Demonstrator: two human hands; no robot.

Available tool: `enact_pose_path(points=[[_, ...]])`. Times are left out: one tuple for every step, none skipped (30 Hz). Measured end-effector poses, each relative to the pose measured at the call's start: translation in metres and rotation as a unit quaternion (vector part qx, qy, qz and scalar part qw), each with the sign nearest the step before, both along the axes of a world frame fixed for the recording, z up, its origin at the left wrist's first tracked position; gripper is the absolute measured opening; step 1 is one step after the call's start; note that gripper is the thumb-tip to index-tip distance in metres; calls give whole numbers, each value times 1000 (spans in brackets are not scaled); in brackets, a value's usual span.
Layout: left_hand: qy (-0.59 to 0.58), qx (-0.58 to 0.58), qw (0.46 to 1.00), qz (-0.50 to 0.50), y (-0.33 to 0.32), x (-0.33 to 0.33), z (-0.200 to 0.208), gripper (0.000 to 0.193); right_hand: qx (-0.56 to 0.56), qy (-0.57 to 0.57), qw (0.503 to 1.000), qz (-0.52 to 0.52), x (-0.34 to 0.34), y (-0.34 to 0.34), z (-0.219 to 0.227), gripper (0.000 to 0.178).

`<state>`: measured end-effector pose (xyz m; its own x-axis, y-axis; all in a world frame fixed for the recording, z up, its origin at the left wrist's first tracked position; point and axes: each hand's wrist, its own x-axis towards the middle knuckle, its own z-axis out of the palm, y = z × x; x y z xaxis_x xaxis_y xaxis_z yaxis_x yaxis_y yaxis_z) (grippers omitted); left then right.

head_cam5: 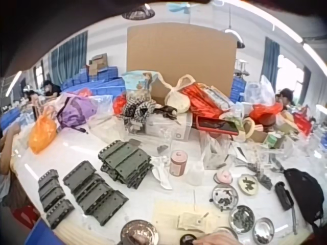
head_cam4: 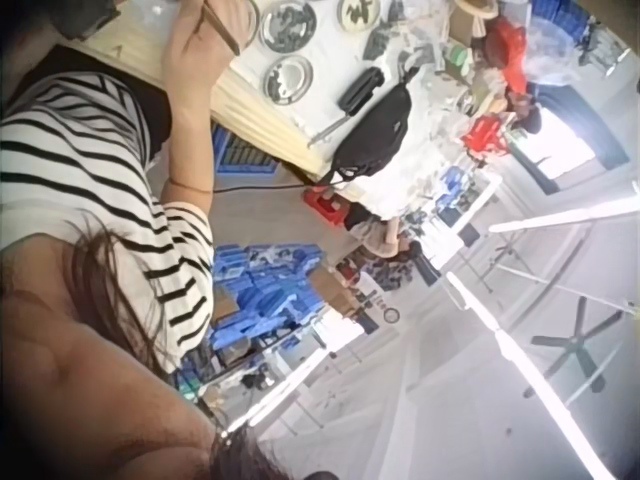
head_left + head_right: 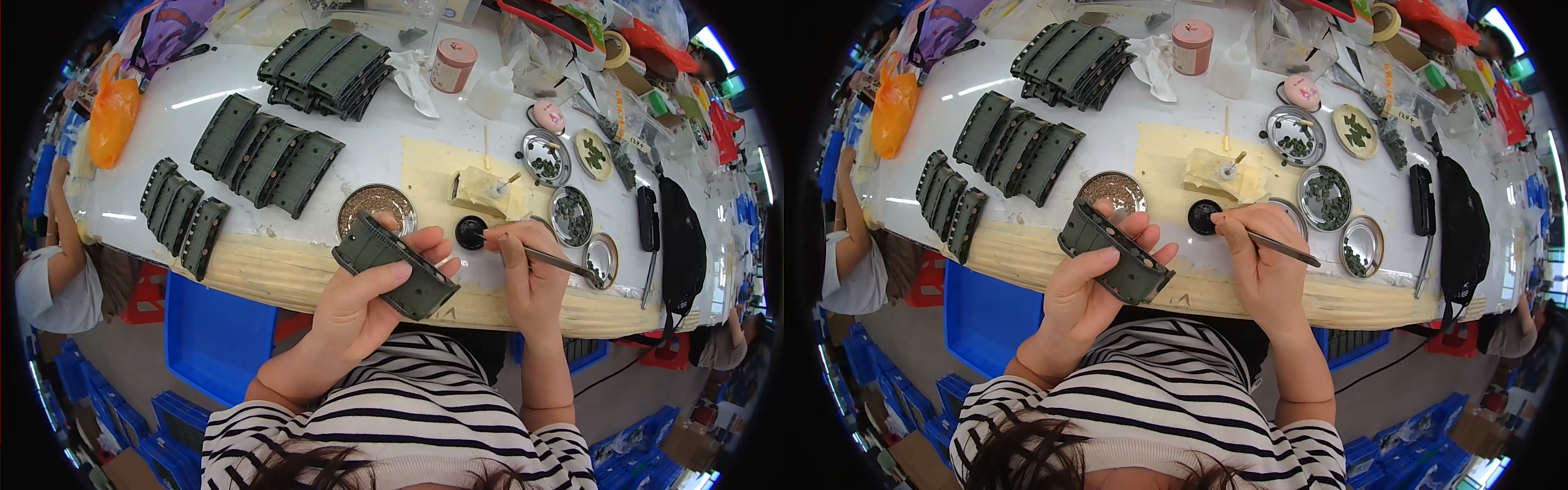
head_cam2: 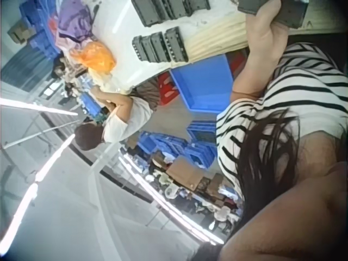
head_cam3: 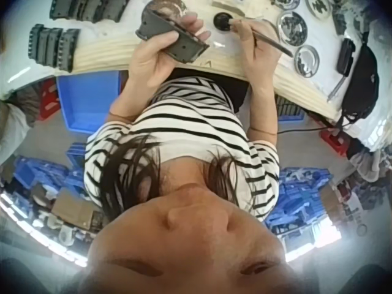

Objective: Assembling miniature plastic model tank parts using glue and tweezers.

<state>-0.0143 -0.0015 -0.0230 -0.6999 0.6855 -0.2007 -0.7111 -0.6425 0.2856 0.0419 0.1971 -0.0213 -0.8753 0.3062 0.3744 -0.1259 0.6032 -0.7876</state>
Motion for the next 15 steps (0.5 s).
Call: enact_pose_path(points=[[-17, 12, 1000, 8, 2, 0, 0, 42, -6, -4, 1000, -2, 0, 0, -1, 13], [-20, -1, 1000, 15, 3, 0, 1, 41, -11, -9, 1000, -3, 0, 0, -2, 13], [-23, -14, 999, 23, 4, 0, 2, 40, -14, -11, 1000, -7, 1, 0, -4, 13], [-26, -27, 999, 30, 5, -1, 2, 39, -17, -14, 1000, -11, 1, 0, -6, 13], [-17, -22, 999, 33, 4, -1, 1, 40, -20, -17, 1000, -14, 1, 0, -7, 13], [-8, -18, 999, 36, 3, 0, 0, 40, -17, -20, 1000, -16, 1, 0, -6, 12], [1, -14, 999, 39, 2, 0, -1, 41, -14, -23, 999, -18, 1, -1, -6, 12], [3, -19, 999, 37, 1, 0, 0, 40, -11, -27, 999, -20, 0, -1, -5, 12], [6, -24, 999, 36, 0, -1, 0, 40, -9, -25, 999, -19, 0, -1, -5, 11], [8, -28, 999, 34, -1, -1, 1, 40, -6, -23, 1000, -18, 0, -1, -6, 11], [8, -40, 999, 34, -1, -2, 3, 39, -3, -21, 1000, -18, 0, -1, -7, 10], [9, -52, 998, 35, -2, -2, 5, 39, 13, -19, 1000, -9, 1, 0, -7, 11], [9, -65, 997, 36, -2, -2, 6, 38, 28, -16, 999, 0, 1, 2, -8, 12], [8, -68, 997, 37, -2, -2, 6, 37, 44, -13, 999, 9, 1, 3, -8, 14], [7, -71, 997, 38, -3, -3, 5, 36, 43, -12, 999, 9, 1, 3, -8, 14]])
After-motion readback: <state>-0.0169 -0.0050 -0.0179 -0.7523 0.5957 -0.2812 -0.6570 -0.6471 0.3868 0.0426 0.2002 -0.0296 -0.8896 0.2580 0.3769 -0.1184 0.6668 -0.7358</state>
